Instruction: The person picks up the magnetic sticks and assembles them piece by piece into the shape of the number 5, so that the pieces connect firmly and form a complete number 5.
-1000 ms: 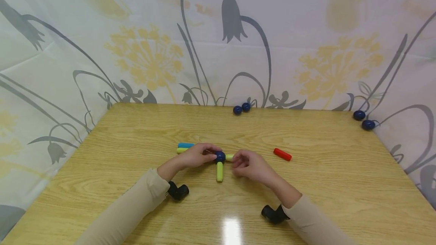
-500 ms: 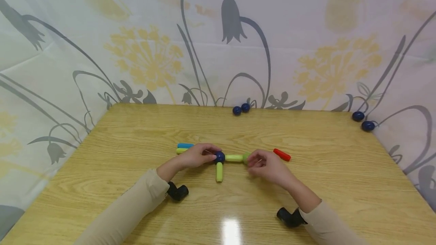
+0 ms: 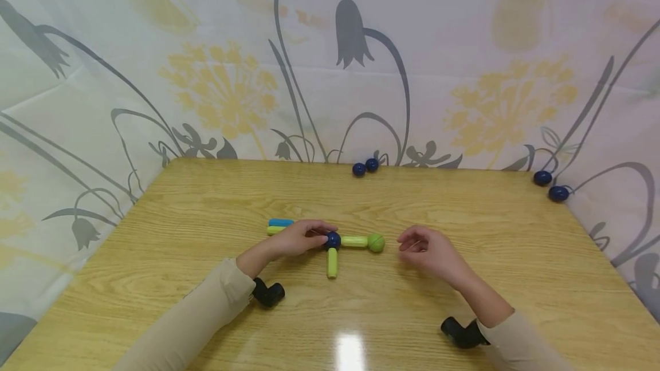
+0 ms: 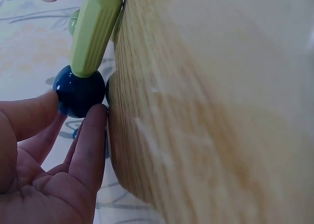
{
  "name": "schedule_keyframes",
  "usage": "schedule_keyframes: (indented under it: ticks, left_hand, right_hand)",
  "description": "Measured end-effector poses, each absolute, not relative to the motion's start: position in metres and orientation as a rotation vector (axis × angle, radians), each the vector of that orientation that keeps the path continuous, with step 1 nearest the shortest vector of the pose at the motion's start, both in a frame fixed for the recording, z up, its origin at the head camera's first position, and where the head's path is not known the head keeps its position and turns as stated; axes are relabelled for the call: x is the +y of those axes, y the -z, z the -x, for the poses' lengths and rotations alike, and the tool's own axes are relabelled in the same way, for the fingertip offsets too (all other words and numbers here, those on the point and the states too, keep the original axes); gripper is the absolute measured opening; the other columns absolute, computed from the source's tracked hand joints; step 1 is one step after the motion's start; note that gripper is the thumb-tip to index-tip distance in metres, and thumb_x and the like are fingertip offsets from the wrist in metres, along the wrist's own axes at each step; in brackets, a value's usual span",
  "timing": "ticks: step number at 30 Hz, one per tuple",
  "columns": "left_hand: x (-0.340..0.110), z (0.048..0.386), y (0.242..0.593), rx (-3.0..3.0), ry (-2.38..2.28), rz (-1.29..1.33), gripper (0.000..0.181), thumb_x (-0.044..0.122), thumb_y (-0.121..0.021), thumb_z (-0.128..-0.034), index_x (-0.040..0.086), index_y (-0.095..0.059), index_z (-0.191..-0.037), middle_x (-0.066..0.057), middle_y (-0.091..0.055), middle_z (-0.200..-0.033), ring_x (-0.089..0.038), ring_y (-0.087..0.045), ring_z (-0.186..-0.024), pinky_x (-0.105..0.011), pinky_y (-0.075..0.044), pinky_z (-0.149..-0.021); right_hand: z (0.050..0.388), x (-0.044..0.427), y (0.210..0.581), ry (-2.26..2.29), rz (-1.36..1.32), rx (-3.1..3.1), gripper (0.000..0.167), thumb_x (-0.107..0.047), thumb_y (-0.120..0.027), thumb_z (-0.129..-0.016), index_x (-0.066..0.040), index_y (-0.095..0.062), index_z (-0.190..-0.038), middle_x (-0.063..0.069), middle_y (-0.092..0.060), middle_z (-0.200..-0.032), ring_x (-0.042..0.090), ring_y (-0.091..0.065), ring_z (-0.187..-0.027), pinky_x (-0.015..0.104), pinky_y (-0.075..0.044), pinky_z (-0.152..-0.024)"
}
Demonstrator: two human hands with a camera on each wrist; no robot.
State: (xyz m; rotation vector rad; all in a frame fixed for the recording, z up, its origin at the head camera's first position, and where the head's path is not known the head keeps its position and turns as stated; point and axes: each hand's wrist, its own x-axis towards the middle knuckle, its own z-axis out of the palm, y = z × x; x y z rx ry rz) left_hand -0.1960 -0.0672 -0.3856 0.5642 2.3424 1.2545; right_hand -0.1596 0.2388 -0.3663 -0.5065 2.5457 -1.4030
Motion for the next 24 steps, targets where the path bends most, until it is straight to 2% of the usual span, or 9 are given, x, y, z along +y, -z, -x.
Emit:
schedule_keyframes:
  ticks: [15, 24]
  left_hand:
    - [-0.067, 0.196, 0.389, 2.357, -1.252, -0.549, 0.032, 0.014, -0.053, -0.0966, 0.012, -0.056, -0.128, -0.007, -0.055, -0.122, -0.022, -0.053, -0.111, -0.035, -0.044, -0.090]
    - [-0.065, 0.197, 0.387, 2.363, -1.242, -0.567, 0.032, 0.013, -0.054, -0.0962, 0.010, -0.056, -0.127, -0.007, -0.055, -0.120, -0.022, -0.052, -0.110, -0.034, -0.043, -0.090]
  right_hand:
    - [0.161, 0.265, 0.366, 1.367, 0.439, 2.641, 0.027, -0.006, -0.066, -0.086, 0.008, -0.057, -0.107, 0.017, -0.062, -0.097, 0.011, -0.060, -0.079, 0.028, -0.052, -0.066]
    - [0.162, 0.283, 0.367, 1.343, 0.365, 2.709, 0.025, -0.006, -0.066, -0.087, 0.007, -0.057, -0.106, 0.014, -0.064, -0.094, 0.010, -0.061, -0.078, 0.028, -0.052, -0.065]
